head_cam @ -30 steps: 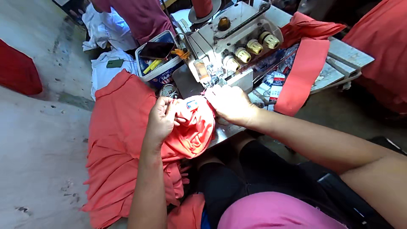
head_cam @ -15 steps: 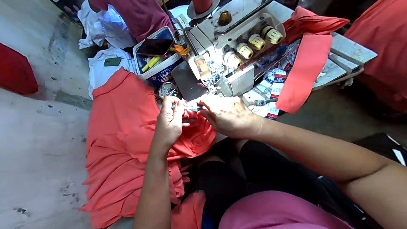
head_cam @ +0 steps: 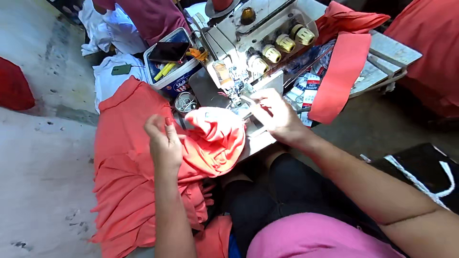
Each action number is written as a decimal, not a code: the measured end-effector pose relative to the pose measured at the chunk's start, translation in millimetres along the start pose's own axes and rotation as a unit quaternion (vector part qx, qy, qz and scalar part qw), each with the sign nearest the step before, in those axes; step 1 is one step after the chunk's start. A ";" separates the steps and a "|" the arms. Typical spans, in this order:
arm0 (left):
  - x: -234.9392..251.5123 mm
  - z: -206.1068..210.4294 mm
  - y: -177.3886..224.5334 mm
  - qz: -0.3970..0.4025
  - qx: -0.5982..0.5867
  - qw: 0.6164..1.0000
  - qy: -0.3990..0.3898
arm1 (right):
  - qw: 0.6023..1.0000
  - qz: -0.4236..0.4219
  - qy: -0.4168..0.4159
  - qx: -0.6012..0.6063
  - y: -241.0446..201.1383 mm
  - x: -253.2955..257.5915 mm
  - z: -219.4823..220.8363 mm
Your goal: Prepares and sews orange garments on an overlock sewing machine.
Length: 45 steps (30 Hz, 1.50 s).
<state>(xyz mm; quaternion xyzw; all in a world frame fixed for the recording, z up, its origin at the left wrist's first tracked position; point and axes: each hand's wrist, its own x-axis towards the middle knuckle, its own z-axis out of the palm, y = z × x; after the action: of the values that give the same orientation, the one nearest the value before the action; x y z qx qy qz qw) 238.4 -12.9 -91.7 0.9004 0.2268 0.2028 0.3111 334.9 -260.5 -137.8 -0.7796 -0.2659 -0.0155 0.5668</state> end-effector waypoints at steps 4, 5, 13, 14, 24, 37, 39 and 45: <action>-22.4 13.9 10.1 0.118 0.050 0.989 0.069 | 0.989 0.079 0.039 0.119 30.8 -20.8 -1.5; -30.6 23.3 18.6 0.158 0.039 0.985 0.054 | 0.986 0.085 0.044 0.135 35.2 -26.0 2.8; -38.6 106.7 38.6 0.336 0.081 0.938 0.026 | 0.985 0.059 0.066 0.145 34.4 -51.4 24.7; -37.7 108.5 38.5 0.330 0.053 0.942 0.021 | 0.989 0.046 0.072 0.118 35.6 -52.6 23.3; -46.2 93.3 33.2 0.099 -0.221 0.968 -0.069 | 0.947 -0.180 0.073 -0.258 31.4 -44.3 21.0; -39.5 68.8 10.6 0.206 -0.366 0.881 -0.220 | 0.989 -0.038 0.123 -0.068 38.6 -35.0 10.2; -30.3 55.9 3.3 0.211 -0.373 0.883 -0.192 | 0.984 0.033 0.177 -0.002 47.4 -17.2 -9.4; 14.1 42.7 -12.2 -0.015 -0.172 0.985 -0.010 | 0.946 0.147 0.273 -0.096 77.8 36.4 -46.2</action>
<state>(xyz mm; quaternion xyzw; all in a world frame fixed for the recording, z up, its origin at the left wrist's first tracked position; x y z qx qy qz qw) 268.0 -16.7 -127.4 0.8320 0.1988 0.2255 0.4663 412.5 -304.1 -177.6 -0.8269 0.0196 -0.1696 0.5358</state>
